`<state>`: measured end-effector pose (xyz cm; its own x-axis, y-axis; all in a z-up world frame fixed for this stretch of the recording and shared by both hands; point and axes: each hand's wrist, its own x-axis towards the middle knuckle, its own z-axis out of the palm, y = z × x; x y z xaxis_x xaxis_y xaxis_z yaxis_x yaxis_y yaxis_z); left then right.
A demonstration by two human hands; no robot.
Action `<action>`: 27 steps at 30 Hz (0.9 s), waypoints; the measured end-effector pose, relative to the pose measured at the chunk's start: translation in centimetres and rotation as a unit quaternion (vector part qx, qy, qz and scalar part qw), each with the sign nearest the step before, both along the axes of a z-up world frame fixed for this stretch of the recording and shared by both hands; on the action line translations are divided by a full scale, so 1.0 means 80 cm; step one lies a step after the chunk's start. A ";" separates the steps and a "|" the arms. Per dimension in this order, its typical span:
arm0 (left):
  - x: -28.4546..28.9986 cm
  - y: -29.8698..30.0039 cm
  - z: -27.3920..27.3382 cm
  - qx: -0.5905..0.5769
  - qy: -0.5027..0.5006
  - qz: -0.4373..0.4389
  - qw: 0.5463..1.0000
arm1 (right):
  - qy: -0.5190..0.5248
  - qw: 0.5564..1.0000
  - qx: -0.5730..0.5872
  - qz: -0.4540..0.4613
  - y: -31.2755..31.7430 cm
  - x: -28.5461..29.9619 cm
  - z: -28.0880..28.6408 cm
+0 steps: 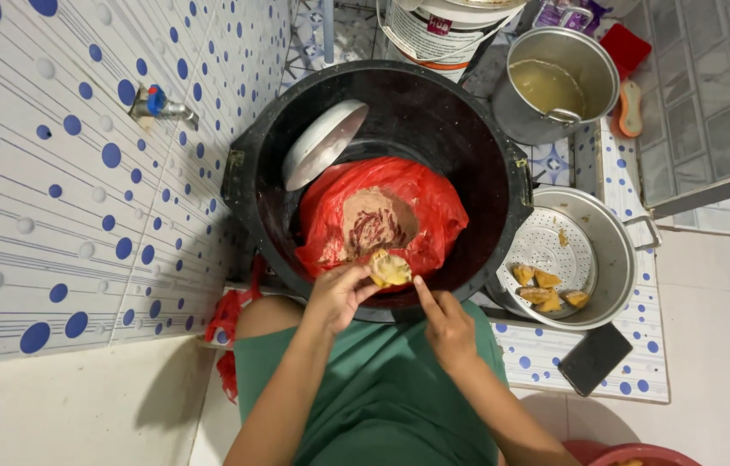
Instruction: Sorting and preparing small fried food items from a large pot into a bowl
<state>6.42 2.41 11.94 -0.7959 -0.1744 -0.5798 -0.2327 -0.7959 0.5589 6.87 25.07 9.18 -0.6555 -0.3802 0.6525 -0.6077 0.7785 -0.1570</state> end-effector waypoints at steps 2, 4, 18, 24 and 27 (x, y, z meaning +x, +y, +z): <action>0.005 -0.001 0.010 0.094 0.013 -0.042 0.995 | 0.040 0.999 0.021 -0.003 0.010 0.004 -0.005; 0.008 0.000 0.001 0.128 0.012 -0.064 0.990 | 0.030 0.999 0.015 0.007 0.020 0.007 -0.001; -0.008 -0.002 -0.003 -0.114 0.036 0.028 0.992 | -0.408 0.854 -0.317 0.063 0.059 0.001 0.096; -0.001 0.028 -0.024 -0.196 0.068 0.003 0.978 | -0.480 0.844 -0.221 0.089 0.032 0.002 0.129; 0.009 0.031 -0.010 -0.190 0.072 -0.036 0.978 | -0.500 0.847 -0.162 0.078 0.026 -0.003 0.130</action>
